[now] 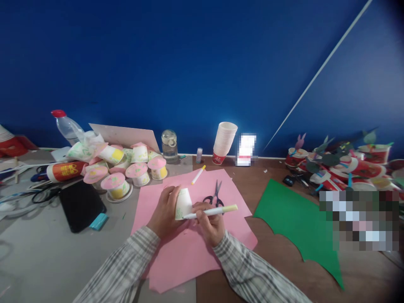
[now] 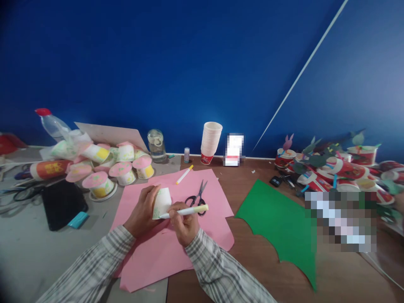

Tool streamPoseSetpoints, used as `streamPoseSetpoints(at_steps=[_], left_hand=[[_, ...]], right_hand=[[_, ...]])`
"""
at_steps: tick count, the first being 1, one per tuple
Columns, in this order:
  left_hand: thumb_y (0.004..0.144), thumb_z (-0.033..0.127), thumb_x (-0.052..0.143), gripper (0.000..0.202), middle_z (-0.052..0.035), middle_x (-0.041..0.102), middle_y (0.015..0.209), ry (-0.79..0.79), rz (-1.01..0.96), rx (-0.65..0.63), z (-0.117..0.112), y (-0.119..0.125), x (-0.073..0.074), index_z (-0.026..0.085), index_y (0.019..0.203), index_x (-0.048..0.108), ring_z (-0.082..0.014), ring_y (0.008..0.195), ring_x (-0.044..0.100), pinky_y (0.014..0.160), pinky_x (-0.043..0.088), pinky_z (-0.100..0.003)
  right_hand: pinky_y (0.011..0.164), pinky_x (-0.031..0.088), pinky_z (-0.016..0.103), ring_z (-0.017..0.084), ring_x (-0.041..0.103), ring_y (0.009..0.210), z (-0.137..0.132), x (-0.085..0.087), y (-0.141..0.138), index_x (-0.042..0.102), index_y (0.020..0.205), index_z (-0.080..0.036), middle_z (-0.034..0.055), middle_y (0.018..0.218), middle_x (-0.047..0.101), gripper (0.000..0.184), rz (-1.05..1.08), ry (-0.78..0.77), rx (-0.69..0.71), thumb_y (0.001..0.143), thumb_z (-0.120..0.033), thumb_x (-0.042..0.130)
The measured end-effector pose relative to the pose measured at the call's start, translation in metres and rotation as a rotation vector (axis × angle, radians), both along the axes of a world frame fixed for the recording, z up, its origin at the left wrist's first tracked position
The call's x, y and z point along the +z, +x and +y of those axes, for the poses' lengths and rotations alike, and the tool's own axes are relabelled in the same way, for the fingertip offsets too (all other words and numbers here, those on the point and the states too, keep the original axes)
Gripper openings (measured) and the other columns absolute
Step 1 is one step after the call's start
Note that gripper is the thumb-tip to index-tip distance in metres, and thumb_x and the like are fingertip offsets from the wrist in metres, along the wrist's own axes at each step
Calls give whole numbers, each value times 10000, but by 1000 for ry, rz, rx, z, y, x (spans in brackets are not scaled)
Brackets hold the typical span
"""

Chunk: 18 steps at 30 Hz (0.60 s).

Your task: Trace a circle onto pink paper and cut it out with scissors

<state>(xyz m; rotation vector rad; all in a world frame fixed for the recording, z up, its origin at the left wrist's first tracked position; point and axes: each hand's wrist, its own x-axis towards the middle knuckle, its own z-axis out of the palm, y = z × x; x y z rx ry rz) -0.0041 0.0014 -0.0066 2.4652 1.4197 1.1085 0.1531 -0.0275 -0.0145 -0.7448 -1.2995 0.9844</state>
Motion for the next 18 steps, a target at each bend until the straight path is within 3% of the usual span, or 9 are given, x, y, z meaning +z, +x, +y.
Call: streamPoseSetpoints(at_steps=[10,18], left_hand=[[578,473,666,902,-139,395,1129,10,-5,-11,-1,1,0,171,1287,196,-316,1094,390,916,411,-511],[574,501,661,888,-136,407,1130,6,-17,-7,-2,1,3,174,1274,224,-309,1102,393,919,416,-501]], right_hand=[[512,434,292,177,515,502,2,-1,0,638,707,-190,-15,513,529,160,-7,-9,-27,780,-275,523],[426,409,255,148,477,416,2,-1,1,642,713,-178,-30,468,506,205,53,-81,-75,792,-321,518]])
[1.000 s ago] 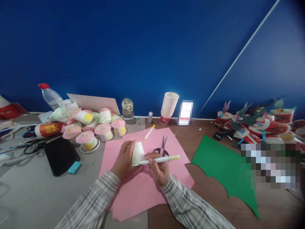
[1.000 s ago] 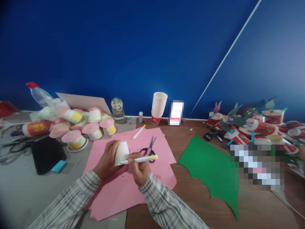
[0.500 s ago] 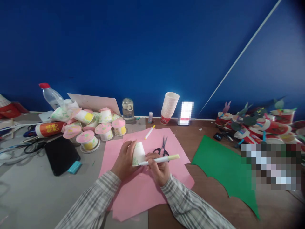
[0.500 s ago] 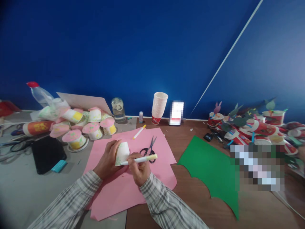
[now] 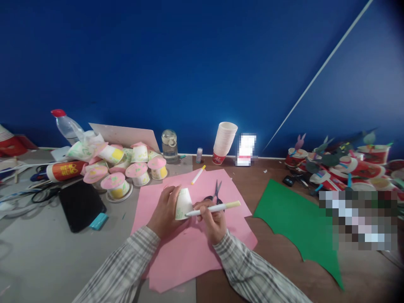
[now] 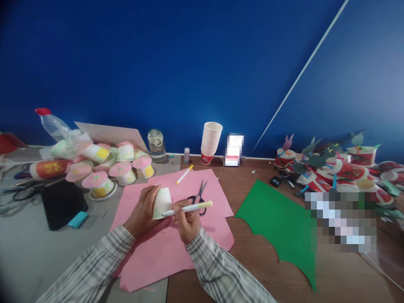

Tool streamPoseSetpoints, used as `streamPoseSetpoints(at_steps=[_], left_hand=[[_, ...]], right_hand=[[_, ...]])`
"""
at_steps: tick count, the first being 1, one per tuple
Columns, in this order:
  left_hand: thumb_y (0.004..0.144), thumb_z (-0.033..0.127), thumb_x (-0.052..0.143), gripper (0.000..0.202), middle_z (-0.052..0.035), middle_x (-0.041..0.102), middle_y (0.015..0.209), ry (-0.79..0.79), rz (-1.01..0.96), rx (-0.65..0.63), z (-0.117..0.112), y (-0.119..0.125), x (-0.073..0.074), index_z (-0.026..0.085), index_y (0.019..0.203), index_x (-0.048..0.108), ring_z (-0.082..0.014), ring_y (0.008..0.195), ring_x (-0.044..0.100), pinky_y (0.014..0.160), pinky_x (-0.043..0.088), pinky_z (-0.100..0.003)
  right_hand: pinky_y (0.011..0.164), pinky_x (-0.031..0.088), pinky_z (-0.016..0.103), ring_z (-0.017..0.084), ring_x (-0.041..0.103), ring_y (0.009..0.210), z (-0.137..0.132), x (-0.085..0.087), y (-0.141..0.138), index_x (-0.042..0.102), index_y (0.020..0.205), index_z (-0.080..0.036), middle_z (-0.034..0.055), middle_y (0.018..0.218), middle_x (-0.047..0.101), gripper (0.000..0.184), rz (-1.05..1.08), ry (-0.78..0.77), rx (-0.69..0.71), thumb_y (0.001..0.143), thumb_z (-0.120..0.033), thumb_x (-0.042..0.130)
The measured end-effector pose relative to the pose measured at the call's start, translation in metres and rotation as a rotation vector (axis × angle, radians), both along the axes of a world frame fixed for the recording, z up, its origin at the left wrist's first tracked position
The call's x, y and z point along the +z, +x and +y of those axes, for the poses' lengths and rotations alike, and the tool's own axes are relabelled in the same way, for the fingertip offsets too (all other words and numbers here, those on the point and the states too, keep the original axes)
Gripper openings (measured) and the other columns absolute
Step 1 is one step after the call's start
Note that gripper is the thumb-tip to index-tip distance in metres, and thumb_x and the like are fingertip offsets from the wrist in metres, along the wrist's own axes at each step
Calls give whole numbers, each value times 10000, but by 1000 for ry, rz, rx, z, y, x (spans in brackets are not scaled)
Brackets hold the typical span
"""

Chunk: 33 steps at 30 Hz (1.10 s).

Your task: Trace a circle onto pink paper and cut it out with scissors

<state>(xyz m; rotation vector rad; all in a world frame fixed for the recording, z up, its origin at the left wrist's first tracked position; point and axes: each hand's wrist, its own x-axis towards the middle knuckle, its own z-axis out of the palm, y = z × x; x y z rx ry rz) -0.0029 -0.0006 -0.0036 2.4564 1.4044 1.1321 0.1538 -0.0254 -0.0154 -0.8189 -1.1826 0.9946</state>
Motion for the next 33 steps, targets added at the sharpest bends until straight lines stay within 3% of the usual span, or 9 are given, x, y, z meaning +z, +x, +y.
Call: streamPoseSetpoints(at_steps=[13,21,29,33], left_hand=[[570,454,676,885,-138,409,1119,26,15,1,1,0,-3,151,1270,227,-301,1087,395,920,424,-493],[559,471,671,895,-140,418,1133,20,6,-2,1,0,-1,173,1274,223,-317,1099,397,909,421,-517],[571,460,671,880,-142,412,1135,22,9,9,2,-1,-4,182,1272,217,-318,1099,398,920,416,-515],[572,469,668,881,-144,411,1136,20,14,11,2,0,-3,170,1271,221,-314,1104,391,925,418,-501]], right_hand=[[453,425,263,169,511,463,0,0,0,636,690,-185,-22,473,522,182,-95,35,-5,785,-282,516],[403,412,236,149,484,406,2,0,1,644,680,-180,-43,418,485,203,24,-36,-18,775,-320,531],[414,420,255,152,480,411,2,-1,0,630,650,-186,-31,441,499,205,-5,9,7,774,-317,532],[427,439,268,154,486,398,4,-1,0,640,678,-181,-39,419,499,216,1,-44,-43,774,-340,531]])
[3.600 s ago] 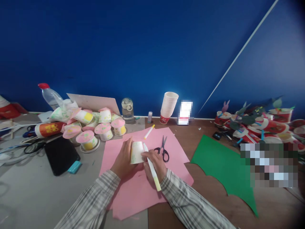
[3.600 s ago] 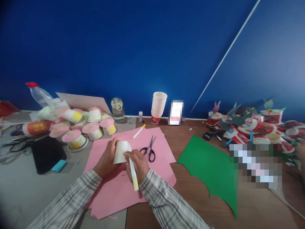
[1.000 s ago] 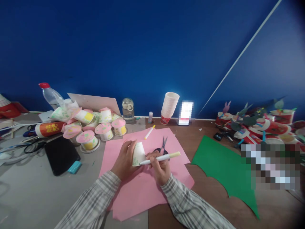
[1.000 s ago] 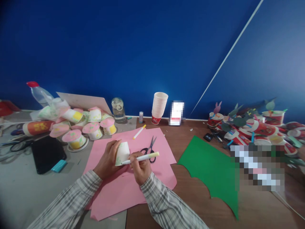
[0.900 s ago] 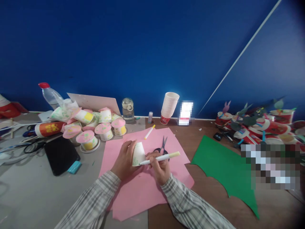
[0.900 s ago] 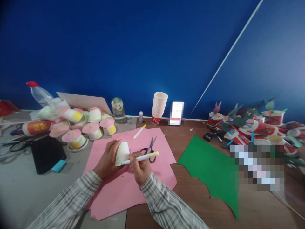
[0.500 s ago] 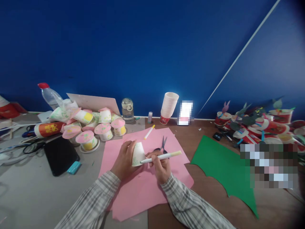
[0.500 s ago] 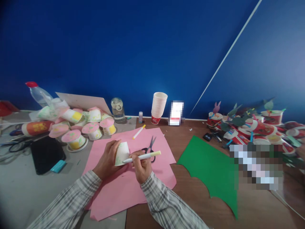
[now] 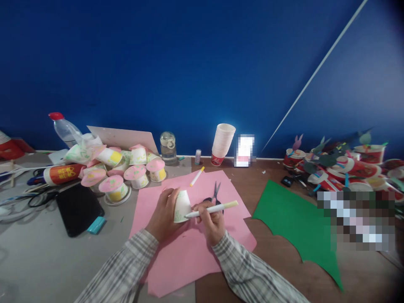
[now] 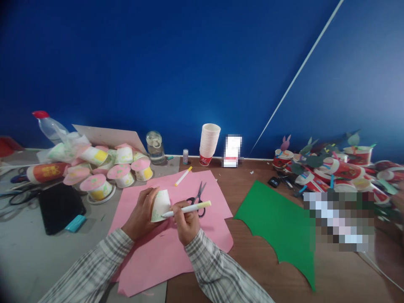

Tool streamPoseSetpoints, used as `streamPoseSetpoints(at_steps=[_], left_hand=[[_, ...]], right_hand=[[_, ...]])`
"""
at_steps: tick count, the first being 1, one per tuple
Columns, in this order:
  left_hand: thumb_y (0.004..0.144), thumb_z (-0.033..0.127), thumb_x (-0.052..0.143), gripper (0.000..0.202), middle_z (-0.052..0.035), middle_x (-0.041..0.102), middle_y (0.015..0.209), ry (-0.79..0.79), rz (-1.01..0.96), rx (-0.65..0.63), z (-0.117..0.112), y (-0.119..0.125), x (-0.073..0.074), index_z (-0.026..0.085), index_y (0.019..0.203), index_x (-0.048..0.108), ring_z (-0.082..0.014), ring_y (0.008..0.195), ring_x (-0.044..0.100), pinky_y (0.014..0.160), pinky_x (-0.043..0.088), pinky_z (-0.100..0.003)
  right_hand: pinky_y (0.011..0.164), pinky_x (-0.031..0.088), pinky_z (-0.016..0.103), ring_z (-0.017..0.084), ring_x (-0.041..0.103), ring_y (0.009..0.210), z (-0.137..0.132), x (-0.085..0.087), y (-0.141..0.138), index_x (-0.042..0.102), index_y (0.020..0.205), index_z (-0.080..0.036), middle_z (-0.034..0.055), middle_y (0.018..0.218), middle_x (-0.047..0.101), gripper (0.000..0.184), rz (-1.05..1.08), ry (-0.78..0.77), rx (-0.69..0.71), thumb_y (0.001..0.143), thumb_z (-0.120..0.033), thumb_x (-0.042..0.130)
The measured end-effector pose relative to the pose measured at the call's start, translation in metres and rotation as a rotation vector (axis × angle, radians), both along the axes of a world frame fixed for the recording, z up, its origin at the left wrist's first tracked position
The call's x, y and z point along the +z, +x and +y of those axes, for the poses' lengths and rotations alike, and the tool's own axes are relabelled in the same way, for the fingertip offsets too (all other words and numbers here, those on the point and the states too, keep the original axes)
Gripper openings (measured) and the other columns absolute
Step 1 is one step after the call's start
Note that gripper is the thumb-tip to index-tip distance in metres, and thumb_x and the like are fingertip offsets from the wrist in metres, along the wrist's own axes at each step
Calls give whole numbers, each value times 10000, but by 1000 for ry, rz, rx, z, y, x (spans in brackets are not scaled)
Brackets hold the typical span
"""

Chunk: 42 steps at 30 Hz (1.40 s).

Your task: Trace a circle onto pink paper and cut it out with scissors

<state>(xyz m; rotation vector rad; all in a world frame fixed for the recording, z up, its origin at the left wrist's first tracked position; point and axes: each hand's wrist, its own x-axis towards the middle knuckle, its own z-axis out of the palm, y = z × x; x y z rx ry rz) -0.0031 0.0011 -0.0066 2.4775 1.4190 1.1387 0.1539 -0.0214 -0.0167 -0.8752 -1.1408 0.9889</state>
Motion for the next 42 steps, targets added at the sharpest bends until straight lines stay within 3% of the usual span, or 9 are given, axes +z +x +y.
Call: streamPoseSetpoints(at_steps=[16,22,32,38,42], left_hand=[[588,470,660,873,-147,417,1145,1,-4,-16,0,0,1,168,1276,216,-311,1105,390,926,423,-498],[588,450,662,866,-141,417,1152,-10,-8,-17,0,0,2,189,1281,213,-321,1103,394,909,425,-524],[606,470,647,852,-138,408,1122,-29,-21,-27,1,-1,0,170,1275,214,-304,1094,397,916,431,-493],[597,470,655,853,-137,410,1140,-37,-33,-27,1,-1,1,190,1274,217,-313,1110,388,923,421,-513],[596,434,661,853,-132,420,1126,-21,-41,-32,1,0,1,199,1279,207,-317,1094,403,908,429,-526]], right_hand=[[462,463,280,165,513,418,1,-3,0,636,636,-186,-43,407,493,217,-2,-12,-14,755,-344,549],[542,508,324,175,543,433,4,0,0,624,625,-182,-57,372,470,255,122,-51,-38,760,-382,542],[460,464,267,145,481,398,1,0,1,625,611,-183,-49,399,484,219,16,-15,7,752,-334,550],[472,472,280,152,501,405,4,-2,2,631,630,-175,-51,395,477,246,109,-57,-63,760,-362,538],[433,451,263,147,483,383,5,-1,2,629,607,-176,-61,370,448,238,133,-62,-35,745,-354,552]])
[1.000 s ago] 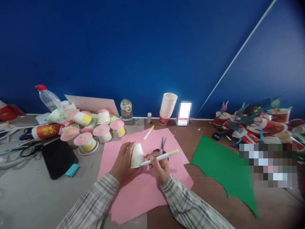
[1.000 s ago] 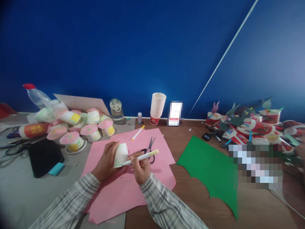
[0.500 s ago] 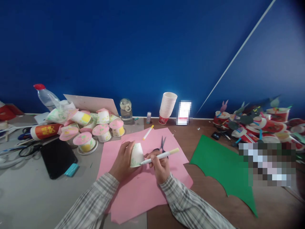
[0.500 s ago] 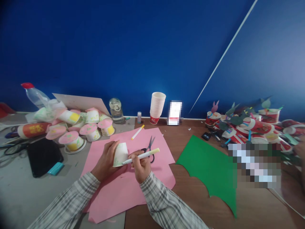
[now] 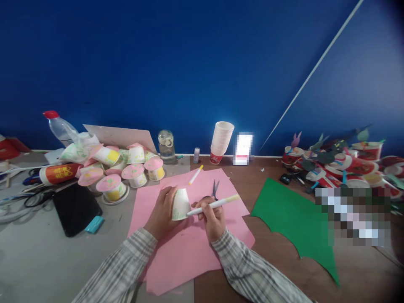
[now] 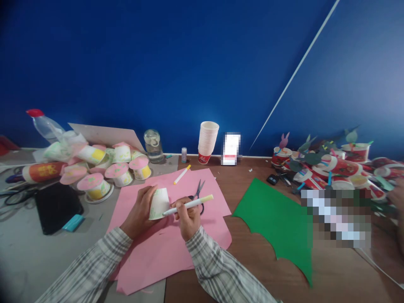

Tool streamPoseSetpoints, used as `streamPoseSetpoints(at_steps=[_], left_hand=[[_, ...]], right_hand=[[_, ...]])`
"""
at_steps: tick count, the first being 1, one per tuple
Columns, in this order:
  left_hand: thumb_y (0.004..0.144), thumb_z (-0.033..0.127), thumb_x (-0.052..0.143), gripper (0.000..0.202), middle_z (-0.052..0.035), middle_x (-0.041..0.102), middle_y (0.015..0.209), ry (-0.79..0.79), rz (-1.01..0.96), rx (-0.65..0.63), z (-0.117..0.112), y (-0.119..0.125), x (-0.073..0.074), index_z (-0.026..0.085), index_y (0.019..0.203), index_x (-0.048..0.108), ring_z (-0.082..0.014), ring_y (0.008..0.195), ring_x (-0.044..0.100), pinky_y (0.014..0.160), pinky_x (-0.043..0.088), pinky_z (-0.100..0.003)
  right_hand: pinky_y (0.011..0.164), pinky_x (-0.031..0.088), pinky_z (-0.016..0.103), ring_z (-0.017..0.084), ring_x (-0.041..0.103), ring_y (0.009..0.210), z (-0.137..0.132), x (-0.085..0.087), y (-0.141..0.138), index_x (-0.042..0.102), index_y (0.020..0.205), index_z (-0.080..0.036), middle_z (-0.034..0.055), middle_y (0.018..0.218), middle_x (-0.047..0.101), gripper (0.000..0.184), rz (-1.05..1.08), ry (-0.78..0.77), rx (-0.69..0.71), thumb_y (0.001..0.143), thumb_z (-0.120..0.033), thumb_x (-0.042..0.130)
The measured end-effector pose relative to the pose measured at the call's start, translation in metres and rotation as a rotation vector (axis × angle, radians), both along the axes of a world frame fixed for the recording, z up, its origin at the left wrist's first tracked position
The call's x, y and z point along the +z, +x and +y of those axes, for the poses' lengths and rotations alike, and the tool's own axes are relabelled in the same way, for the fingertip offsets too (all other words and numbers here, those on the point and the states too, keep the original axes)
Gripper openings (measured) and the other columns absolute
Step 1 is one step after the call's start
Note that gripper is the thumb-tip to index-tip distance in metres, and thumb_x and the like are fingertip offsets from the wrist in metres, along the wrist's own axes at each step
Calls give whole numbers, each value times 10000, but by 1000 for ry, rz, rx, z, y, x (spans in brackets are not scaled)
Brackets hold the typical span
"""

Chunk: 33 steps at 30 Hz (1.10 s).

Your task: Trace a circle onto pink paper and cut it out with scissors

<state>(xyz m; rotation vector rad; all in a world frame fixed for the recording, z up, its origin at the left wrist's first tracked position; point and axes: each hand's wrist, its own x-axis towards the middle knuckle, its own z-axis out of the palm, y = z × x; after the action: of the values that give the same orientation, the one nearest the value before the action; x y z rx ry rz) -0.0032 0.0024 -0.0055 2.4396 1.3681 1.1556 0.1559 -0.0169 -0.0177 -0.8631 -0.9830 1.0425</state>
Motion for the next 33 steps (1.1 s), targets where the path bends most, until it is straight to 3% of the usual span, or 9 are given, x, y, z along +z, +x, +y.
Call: streamPoseSetpoints(at_steps=[6,12,17,19,23,27,33], left_hand=[[595,429,661,837,-153,419,1135,1,0,2,1,-1,-2,159,1263,234,-316,1102,396,918,427,-512],[585,454,669,849,-142,421,1142,-19,-2,9,1,-1,-3,177,1261,235,-313,1103,400,919,425,-507],[572,399,683,834,-133,435,1112,2,-21,12,1,0,1,179,1248,248,-315,1077,415,905,430,-511],[570,375,686,837,-126,433,1106,-4,-25,19,1,0,1,189,1253,239,-314,1070,418,901,427,-521],[561,391,695,856,-121,423,1124,-38,-67,54,2,-2,-1,201,1255,232,-310,1078,415,913,412,-529],[575,413,683,824,-129,431,1123,-40,-107,63,2,-1,1,195,1243,253,-316,1080,413,903,413,-537],[583,433,677,794,-131,449,1101,-38,-138,45,2,0,4,190,1225,277,-311,1062,423,892,425,-533]], right_hand=[[465,451,269,137,464,391,-4,4,-1,634,620,-169,-49,392,478,242,-74,24,56,749,-354,545],[456,446,267,157,505,402,0,4,-1,616,623,-184,-49,386,493,267,-41,9,-29,758,-402,544],[583,475,342,182,548,486,1,7,-1,588,952,-208,-32,481,582,298,-58,69,-94,819,-423,429],[626,472,363,187,554,513,-2,10,-1,559,1026,-221,-31,524,593,280,-136,83,-116,827,-367,425],[610,454,326,198,555,597,-9,15,-2,617,884,-236,-6,674,568,202,-361,169,-129,742,-182,485],[664,442,332,211,548,676,-9,15,-4,585,927,-234,6,743,537,350,-563,309,-100,660,-60,441],[628,447,320,213,544,666,-4,12,-5,553,988,-211,22,749,536,413,-714,425,-86,665,3,412]])
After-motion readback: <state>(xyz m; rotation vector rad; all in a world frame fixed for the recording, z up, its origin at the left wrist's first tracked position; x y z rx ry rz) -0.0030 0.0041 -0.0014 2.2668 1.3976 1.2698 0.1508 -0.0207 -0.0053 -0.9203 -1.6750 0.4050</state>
